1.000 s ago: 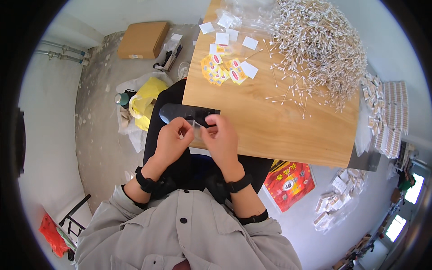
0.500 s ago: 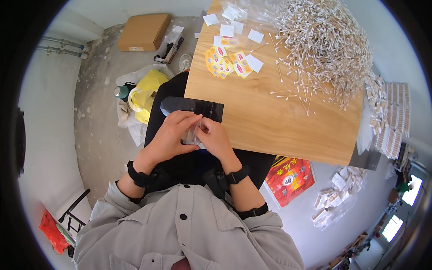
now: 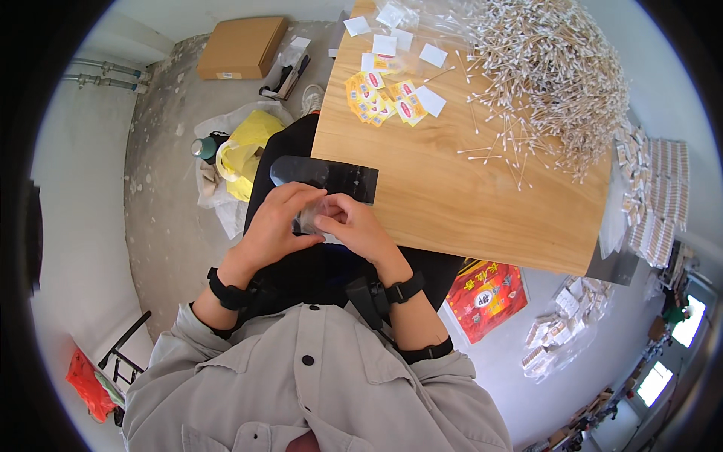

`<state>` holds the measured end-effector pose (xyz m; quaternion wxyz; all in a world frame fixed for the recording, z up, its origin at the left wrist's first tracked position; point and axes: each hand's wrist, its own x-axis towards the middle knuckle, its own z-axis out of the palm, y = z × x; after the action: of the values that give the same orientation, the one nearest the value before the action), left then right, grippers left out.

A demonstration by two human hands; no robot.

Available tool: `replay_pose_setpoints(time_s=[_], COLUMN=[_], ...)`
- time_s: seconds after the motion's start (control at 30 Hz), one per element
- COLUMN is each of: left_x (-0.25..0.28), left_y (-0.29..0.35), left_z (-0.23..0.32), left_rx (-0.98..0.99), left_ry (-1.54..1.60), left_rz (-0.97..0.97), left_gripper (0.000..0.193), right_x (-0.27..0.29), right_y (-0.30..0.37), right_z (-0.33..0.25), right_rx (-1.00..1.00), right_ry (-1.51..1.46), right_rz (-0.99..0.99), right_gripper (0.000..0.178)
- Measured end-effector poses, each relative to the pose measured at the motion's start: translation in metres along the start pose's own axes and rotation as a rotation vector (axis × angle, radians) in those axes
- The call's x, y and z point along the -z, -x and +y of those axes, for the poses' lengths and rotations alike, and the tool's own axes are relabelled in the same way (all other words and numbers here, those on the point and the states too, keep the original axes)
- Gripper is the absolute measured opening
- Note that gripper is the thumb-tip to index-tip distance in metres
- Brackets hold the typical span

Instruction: The person sits on the floor and packs cotton swabs into small plastic bags. They gather swabs from a large pile on a wooden table, align them into neat bundles, and insert them into clear packaging. The person then seals the bags and places them aside.

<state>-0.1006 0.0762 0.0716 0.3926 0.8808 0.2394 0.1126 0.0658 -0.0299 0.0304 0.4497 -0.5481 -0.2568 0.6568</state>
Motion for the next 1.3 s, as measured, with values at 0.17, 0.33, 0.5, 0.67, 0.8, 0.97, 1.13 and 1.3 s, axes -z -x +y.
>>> replay_pose_setpoints(time_s=[0.17,0.33,0.5,0.67,0.8,0.97,1.13,1.3], left_x=[0.024,0.047,0.052,0.044,0.044,0.047,0.051,0.047], left_y=[0.008,0.020,0.024,0.015,0.006,-0.012,-0.026,-0.042], left_z=[-0.010,-0.036,-0.066,-0.076,-0.081,-0.065,-0.054,-0.039], left_rx=[0.081,0.181,0.226,0.165,0.134,0.047,-0.013,-0.068], left_ry=[-0.061,-0.150,-0.260,-0.310,-0.321,-0.289,-0.351,-0.302], left_rz=[0.091,0.154,0.127,0.107,0.068,0.032,-0.045,-0.093], left_gripper=[0.067,0.066,0.065,0.066,0.068,0.071,0.074,0.072], right_x=[-0.001,0.006,0.008,-0.008,-0.028,-0.076,-0.087,-0.041], right_y=[0.002,0.001,0.006,0.034,0.075,0.121,0.130,0.132], right_z=[-0.006,-0.003,-0.008,-0.086,-0.174,-0.181,-0.186,-0.158], right_rx=[-0.056,-0.065,-0.027,0.224,0.641,0.772,0.954,0.854], right_ry=[-0.069,0.011,0.010,0.159,0.082,-0.735,-0.844,-0.522], right_rz=[0.073,0.089,0.087,-0.034,-0.430,-0.528,-0.349,-0.615], right_gripper=[0.035,0.031,0.023,0.014,0.014,0.018,0.019,0.015])
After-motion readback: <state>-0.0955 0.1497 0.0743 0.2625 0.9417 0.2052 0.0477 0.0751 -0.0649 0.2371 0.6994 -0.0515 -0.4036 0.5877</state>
